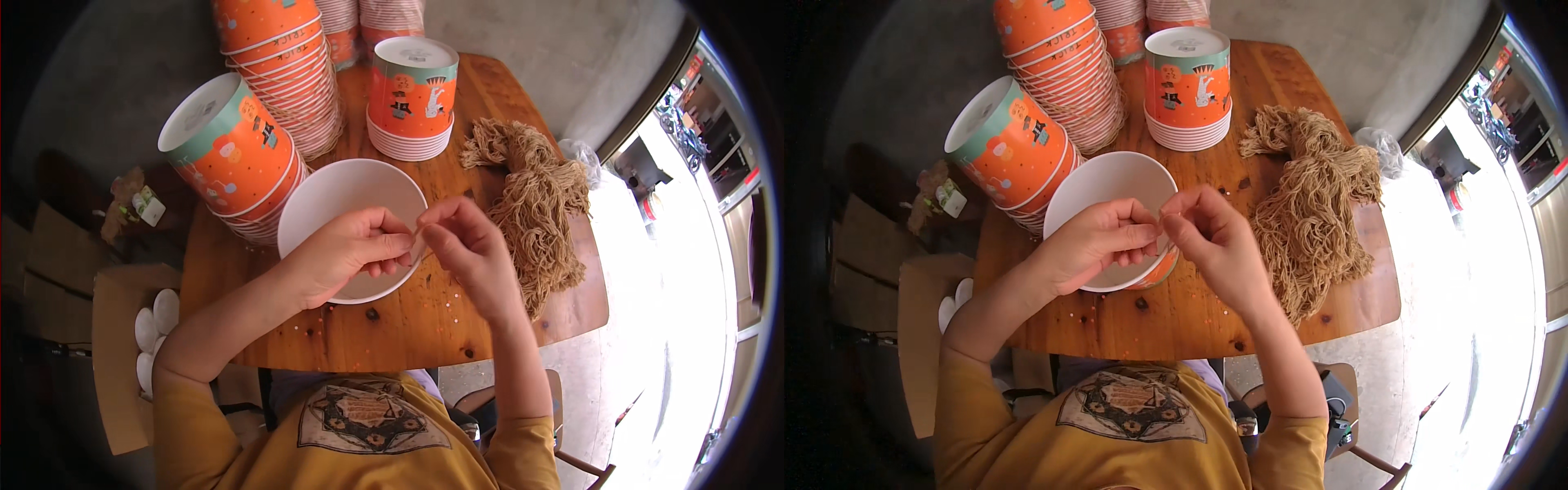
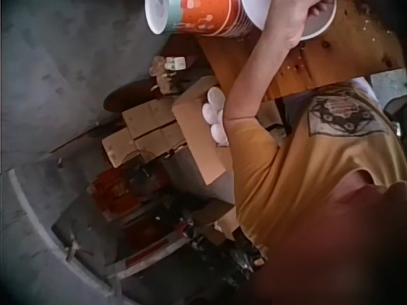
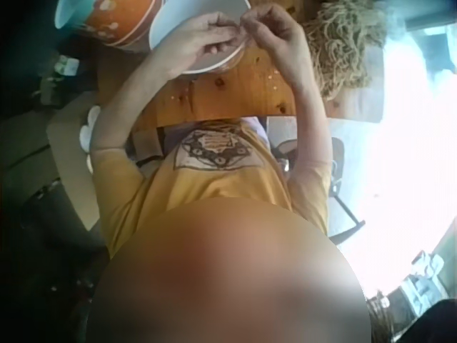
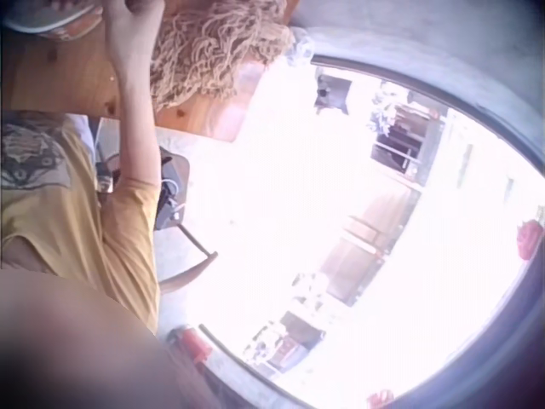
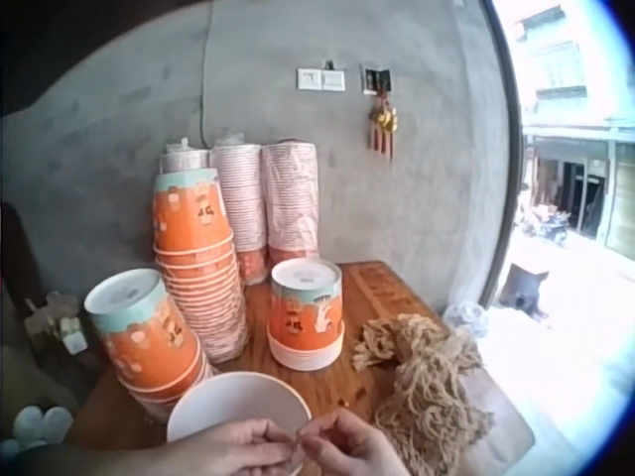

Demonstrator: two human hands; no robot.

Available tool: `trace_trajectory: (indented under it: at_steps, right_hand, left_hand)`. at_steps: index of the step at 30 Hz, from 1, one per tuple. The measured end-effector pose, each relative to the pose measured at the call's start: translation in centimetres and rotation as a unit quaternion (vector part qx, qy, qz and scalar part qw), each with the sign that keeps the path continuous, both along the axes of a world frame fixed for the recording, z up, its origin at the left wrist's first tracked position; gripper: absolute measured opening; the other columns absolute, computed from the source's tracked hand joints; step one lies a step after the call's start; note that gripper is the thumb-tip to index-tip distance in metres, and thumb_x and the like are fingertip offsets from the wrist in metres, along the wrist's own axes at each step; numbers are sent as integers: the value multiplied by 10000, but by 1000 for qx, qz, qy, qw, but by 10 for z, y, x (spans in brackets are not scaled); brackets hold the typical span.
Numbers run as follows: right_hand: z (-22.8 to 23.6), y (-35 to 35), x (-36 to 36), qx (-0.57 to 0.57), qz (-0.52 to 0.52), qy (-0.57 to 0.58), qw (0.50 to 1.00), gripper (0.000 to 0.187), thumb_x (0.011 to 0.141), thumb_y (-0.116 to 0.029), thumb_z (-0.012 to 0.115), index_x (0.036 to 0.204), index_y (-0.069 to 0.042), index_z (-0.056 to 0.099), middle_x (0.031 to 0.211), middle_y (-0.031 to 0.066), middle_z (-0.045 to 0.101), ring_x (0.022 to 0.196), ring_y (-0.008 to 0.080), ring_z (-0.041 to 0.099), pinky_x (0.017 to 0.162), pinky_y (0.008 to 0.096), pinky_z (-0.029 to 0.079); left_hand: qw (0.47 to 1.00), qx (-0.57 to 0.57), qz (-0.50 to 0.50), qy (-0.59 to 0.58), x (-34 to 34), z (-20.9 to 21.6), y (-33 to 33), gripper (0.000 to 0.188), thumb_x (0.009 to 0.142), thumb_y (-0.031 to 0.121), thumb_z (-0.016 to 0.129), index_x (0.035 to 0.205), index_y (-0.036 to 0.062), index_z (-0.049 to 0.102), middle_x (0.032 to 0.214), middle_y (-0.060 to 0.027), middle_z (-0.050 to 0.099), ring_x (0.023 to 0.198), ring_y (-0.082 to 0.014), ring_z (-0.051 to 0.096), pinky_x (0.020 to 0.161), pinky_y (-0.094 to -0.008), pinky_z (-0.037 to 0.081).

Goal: Attaching elastic strings to paper bowls and stacking them.

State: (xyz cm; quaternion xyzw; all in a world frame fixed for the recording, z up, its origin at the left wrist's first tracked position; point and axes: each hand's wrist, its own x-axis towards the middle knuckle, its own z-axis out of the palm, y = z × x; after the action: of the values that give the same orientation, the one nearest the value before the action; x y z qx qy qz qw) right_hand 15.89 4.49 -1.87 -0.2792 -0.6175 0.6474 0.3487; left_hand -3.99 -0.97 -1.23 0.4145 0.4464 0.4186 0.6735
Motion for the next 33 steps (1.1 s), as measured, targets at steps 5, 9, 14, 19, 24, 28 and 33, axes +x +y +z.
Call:
trace_trajectory:
  at_steps: [5, 9, 14, 19, 24, 28, 33]
  right_hand:
    - [32, 14, 0, 55, 103, -10, 993, 115, 979, -111, 592, 1050, -20, 587, 932, -11, 619, 808, 39, 552, 716, 213, 460]
    - [37, 23, -11, 32, 108, -52, 992, 119, 966, -134, 627, 1026, -32, 624, 932, 5, 653, 756, 28, 557, 683, 199, 463]
    - [18, 32, -2, -87, 64, -25, 994, 118, 951, -136, 644, 1031, -49, 645, 882, 2, 671, 718, 25, 567, 661, 192, 467]
    - [5, 16, 15, -166, -31, 51, 984, 133, 946, -119, 646, 1052, -39, 653, 986, -1, 673, 686, 60, 589, 617, 197, 466]
    - [-7, -9, 25, 336, -123, -147, 922, 210, 827, -121, 778, 994, -50, 673, 920, 33, 595, 691, 137, 607, 577, 282, 497]
    - [-11, -16, 19, 467, -168, -199, 845, 175, 793, -102, 783, 889, -74, 639, 813, 58, 537, 661, 230, 598, 558, 348, 507]
    - [-9, -34, 10, 459, -177, -201, 847, 155, 800, -67, 750, 849, -89, 605, 793, 57, 519, 666, 239, 593, 537, 350, 495]
  left_hand:
    - [998, 14, 1, 67, 8, 0, 2, 133, 968, 153, 612, 1004, 26, 617, 948, -8, 618, 825, -62, 541, 742, -209, 454]
    - [991, 90, 3, 97, 15, -3, 0, 146, 964, 153, 616, 1023, 19, 612, 939, -2, 620, 844, -66, 556, 764, -231, 476]
    - [992, 72, -7, 106, 15, 1, -2, 160, 959, 164, 622, 1017, 16, 604, 910, 10, 602, 823, -55, 549, 746, -232, 471]
    - [995, 43, -58, 75, 10, -1, 5, 167, 977, 225, 618, 1015, 62, 604, 866, 42, 575, 749, -29, 513, 677, -186, 419]
    - [996, 20, -51, 76, 16, 3, 7, 180, 990, 256, 602, 973, 77, 612, 822, 56, 567, 723, -18, 498, 643, -177, 402]
    - [997, 9, -45, 56, 15, 1, 8, 161, 972, 219, 613, 950, 60, 616, 844, 28, 588, 731, -46, 515, 639, -196, 419]
    - [999, -36, -25, -1, 15, 4, 7, 142, 956, 203, 633, 964, 62, 615, 867, 9, 605, 759, -58, 546, 662, -205, 440]
